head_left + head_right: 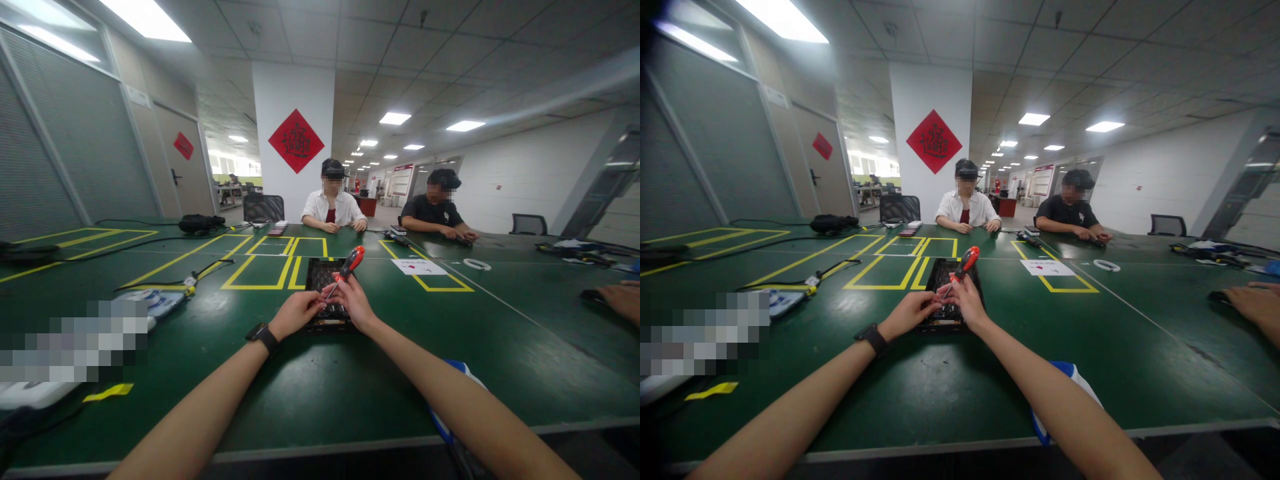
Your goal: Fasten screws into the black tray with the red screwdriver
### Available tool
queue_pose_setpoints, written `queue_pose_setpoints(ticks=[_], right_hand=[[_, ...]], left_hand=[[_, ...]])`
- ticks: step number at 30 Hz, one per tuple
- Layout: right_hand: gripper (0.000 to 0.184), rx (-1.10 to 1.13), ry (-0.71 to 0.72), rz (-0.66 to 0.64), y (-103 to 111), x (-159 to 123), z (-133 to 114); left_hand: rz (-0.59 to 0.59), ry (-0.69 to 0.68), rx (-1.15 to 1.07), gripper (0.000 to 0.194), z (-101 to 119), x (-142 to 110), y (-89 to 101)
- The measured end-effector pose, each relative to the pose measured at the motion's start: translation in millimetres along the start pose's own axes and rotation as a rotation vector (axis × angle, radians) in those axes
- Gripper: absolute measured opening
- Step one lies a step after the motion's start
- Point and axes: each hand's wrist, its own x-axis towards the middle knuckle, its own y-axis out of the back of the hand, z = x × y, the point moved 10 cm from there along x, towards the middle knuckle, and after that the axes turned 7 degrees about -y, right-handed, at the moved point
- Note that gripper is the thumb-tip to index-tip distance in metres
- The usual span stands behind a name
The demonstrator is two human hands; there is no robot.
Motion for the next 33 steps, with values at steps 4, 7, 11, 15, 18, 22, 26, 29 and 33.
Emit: queue_pose_setpoints(ticks=[4, 7, 11, 15, 18, 22, 26, 29, 33], right_hand=[[0.028, -0.015, 0.023, -0.014, -1.8, -1.2, -2.5], [0.027, -0.016, 0.032, -0.030, -3.5, -1.6, -3.5], [0.027, -0.020, 0.033, -0.040, -5.2, -1.8, -4.1], [0.028, -0.012, 0.008, -0.033, -4.8, -2.1, -2.9], [0.030, 0.017, -0.019, -0.029, -3.6, -1.5, -0.9], [0.031, 0.028, -0.033, -0.006, -1.0, -0.7, 0.4], [0.033, 0.019, -0.022, 0.007, -0.2, -0.9, -0.3], [0.031, 0.014, -0.017, 0.005, -0.7, -1.3, -0.8], [0.029, 0.002, -0.006, -0.004, -2.1, -1.7, -2.3]], left_hand=[[-0.003, 0.017, -0.054, 0.024, -0.4, 0.0, -2.5], [-0.013, 0.039, -0.067, 0.029, -4.5, 0.0, -5.2], [-0.026, 0.046, -0.052, 0.032, -6.9, -0.3, -6.8], [-0.008, 0.041, -0.019, 0.030, -5.1, -0.7, -3.2], [-0.018, 0.024, -0.026, 0.025, -3.2, -0.6, -3.7], [-0.017, 0.004, -0.001, 0.024, -2.4, -0.6, -3.4], [-0.012, 0.002, -0.001, 0.024, -1.7, -1.2, -3.2], [-0.024, 0.012, -0.037, 0.024, -2.7, -1.5, -5.9], [0.002, 0.032, -0.028, 0.028, -6.2, -1.1, -4.4]])
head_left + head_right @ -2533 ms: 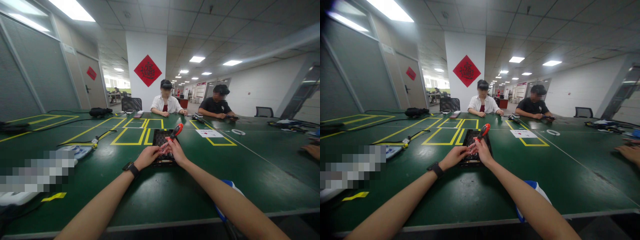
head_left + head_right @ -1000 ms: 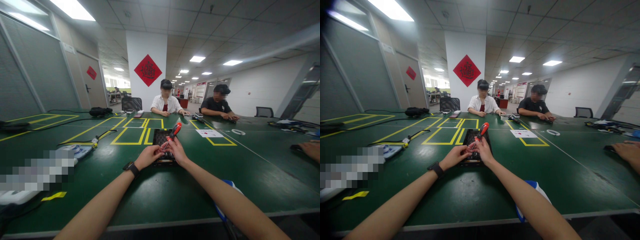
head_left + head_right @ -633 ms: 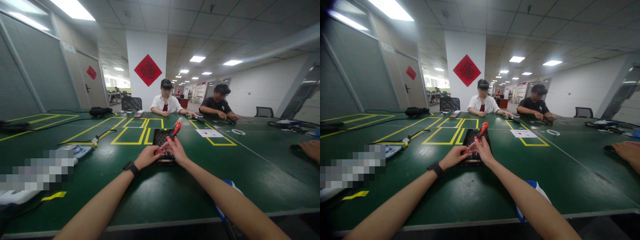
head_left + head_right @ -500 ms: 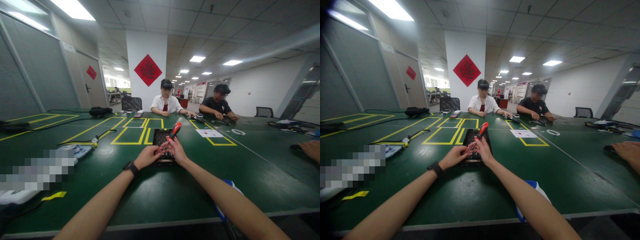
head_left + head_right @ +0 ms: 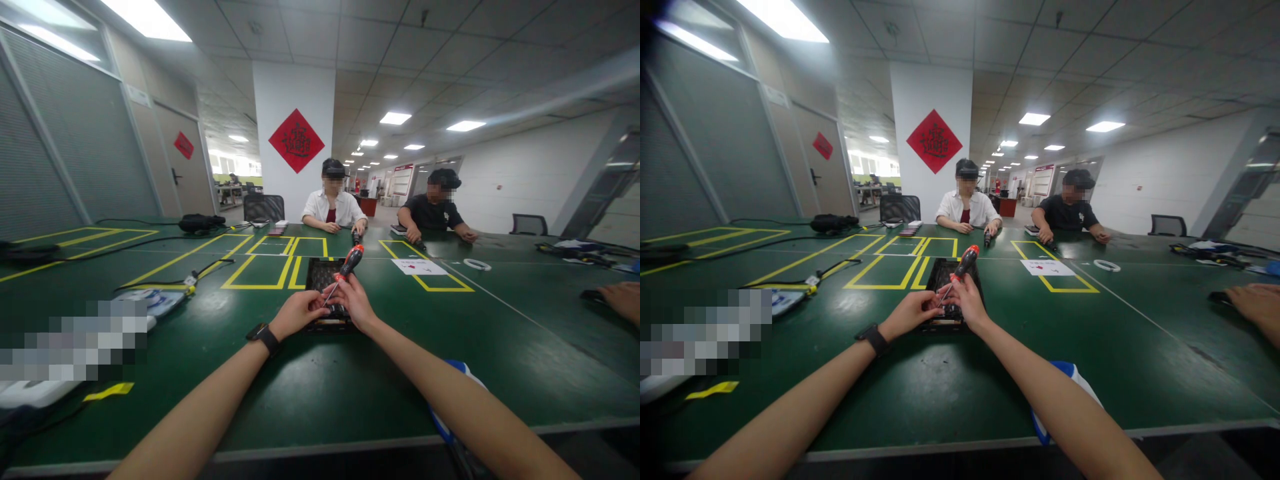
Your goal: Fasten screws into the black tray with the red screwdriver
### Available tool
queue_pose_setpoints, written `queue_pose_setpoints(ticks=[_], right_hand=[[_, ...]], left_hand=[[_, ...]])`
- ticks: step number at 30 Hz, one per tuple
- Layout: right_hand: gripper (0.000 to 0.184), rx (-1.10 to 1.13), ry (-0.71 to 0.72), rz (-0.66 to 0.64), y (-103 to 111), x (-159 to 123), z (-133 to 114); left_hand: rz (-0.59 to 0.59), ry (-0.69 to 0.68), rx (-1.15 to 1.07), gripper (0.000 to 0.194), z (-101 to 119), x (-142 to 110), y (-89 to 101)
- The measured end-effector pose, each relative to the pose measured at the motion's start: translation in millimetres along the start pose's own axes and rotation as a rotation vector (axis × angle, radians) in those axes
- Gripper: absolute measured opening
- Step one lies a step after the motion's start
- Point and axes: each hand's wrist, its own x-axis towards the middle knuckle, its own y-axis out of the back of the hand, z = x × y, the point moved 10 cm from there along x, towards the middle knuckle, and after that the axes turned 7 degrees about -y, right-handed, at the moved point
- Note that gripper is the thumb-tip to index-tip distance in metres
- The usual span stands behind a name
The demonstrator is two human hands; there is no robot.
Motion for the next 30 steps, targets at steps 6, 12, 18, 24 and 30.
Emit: queue_pose_setpoints(ticks=[6, 12, 18, 24, 30], right_hand=[[0.029, -0.013, 0.012, -0.001, 0.7, 0.7, 1.0], [0.030, -0.014, -0.003, -0.022, 0.9, 2.5, 5.5], [0.030, 0.003, 0.000, -0.010, 2.7, 2.7, 5.8], [0.030, 0.001, -0.008, -0.009, -0.1, 1.1, 2.8], [0.029, 0.001, -0.024, -0.010, 1.1, 0.9, 3.6]], left_hand=[[0.004, 0.001, 0.003, 0.026, 0.9, 0.8, 2.3], [-0.019, 0.021, -0.052, 0.025, -2.3, -0.5, -1.5], [-0.006, 0.016, -0.069, 0.027, 1.6, 0.1, 0.0], [0.017, -0.003, -0.020, 0.025, 1.4, 0.9, 1.7], [-0.026, -0.009, -0.007, 0.024, -1.6, 1.1, -1.7]])
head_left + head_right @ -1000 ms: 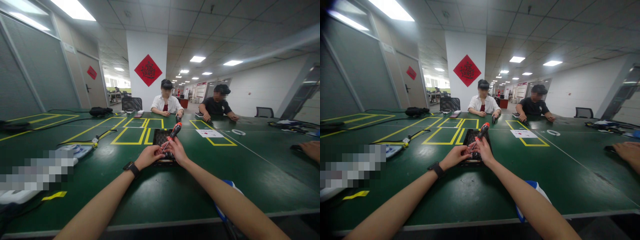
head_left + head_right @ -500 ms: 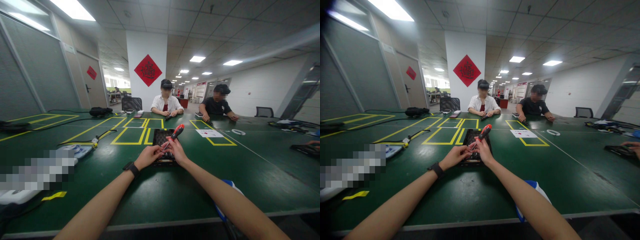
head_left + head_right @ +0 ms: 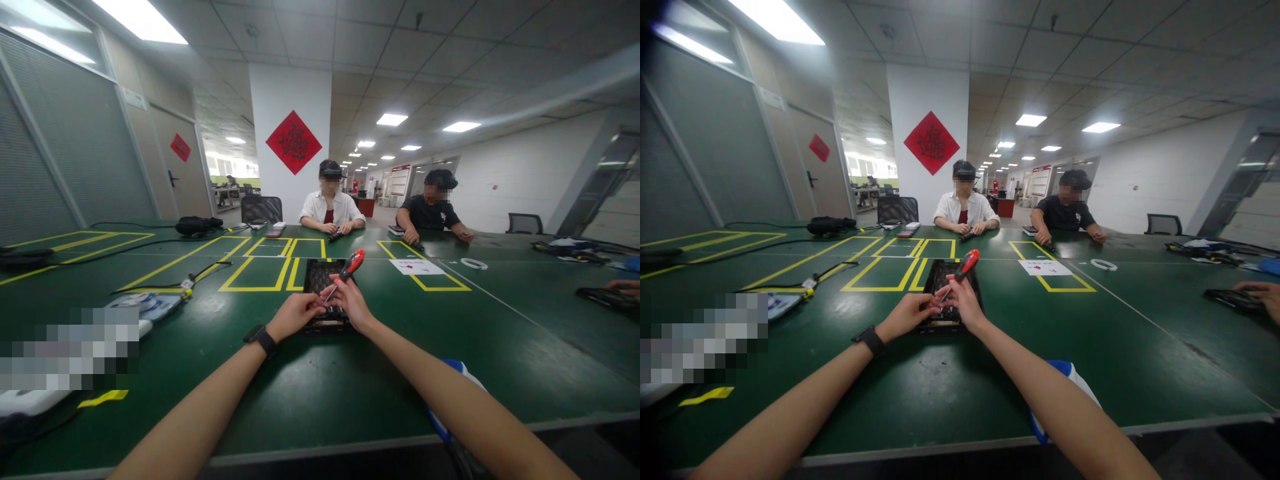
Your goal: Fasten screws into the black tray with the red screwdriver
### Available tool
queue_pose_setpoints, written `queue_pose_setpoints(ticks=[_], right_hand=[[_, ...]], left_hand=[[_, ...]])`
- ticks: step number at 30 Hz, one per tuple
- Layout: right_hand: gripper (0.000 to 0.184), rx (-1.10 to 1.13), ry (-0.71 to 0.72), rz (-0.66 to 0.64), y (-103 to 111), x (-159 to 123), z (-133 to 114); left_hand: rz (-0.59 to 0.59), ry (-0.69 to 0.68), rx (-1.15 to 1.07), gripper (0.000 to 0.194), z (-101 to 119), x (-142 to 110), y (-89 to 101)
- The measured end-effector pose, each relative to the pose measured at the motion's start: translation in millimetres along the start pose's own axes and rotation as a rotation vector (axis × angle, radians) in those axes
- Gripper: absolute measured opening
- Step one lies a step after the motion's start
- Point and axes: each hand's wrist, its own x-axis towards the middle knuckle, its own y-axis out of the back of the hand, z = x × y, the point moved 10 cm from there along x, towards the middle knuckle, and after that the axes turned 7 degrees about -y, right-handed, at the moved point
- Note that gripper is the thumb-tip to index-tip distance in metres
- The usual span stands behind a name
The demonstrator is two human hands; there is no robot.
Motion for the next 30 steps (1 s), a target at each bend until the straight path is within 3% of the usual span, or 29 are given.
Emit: queue_pose_setpoints(ticks=[5, 16, 30], right_hand=[[0.029, 0.001, 0.009, 0.001, 1.6, 1.0, 1.1], [0.028, 0.002, 0.025, -0.013, -1.9, -0.3, -0.3], [0.031, -0.077, 0.028, 0.025, 3.5, 1.6, -0.1]], left_hand=[[-0.036, -0.015, 0.022, 0.025, 3.1, 0.0, -2.0], [0.039, 0.010, -0.004, 0.025, 2.9, 0.3, 2.6], [-0.011, -0.030, 0.051, 0.023, 5.9, -0.1, 1.6]])
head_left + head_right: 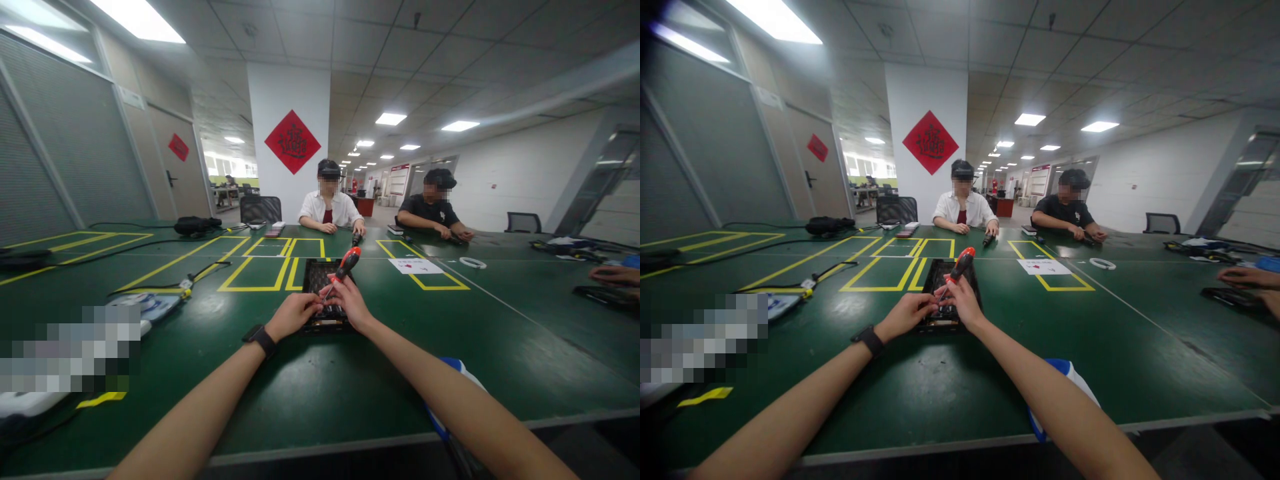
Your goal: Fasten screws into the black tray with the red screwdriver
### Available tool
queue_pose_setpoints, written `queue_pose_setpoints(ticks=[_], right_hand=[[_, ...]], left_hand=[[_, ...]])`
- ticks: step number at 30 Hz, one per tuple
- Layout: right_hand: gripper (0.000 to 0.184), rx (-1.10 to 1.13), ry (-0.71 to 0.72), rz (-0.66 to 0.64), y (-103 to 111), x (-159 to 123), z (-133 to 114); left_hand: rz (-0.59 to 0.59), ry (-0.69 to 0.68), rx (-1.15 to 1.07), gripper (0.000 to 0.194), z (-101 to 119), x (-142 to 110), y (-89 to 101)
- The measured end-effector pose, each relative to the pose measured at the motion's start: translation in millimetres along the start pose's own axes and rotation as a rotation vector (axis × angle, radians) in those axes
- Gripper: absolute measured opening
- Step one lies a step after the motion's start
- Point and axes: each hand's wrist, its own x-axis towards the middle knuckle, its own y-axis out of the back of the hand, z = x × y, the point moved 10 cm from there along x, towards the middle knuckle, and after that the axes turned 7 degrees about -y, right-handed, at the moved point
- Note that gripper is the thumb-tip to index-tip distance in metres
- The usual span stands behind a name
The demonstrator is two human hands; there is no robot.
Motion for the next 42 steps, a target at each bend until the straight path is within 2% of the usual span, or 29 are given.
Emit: queue_pose_setpoints(ticks=[7, 17, 28, 35, 42], right_hand=[[0.027, -0.135, 0.074, 0.057, 3, -1, -10], [0.023, -0.081, 0.070, -0.006, -4, -1, -8], [0.035, 0.040, -0.012, -0.038, -5, -1, -2], [0.027, -0.024, 0.045, -0.038, -7, -2, -7], [0.028, -0.061, 0.065, -0.017, -6, -4, -11]], left_hand=[[0.000, -0.001, -0.015, 0.024, 4, 0, 1.5], [0.046, 0.048, 0.003, 0.026, -5, -1, 2.3], [0.020, 0.009, -0.007, 0.027, -2, -1, 1.7], [0.026, 0.041, -0.038, 0.026, -3, -1, 0.9], [0.054, 0.054, -0.083, 0.029, -2, 0, 1.9]])
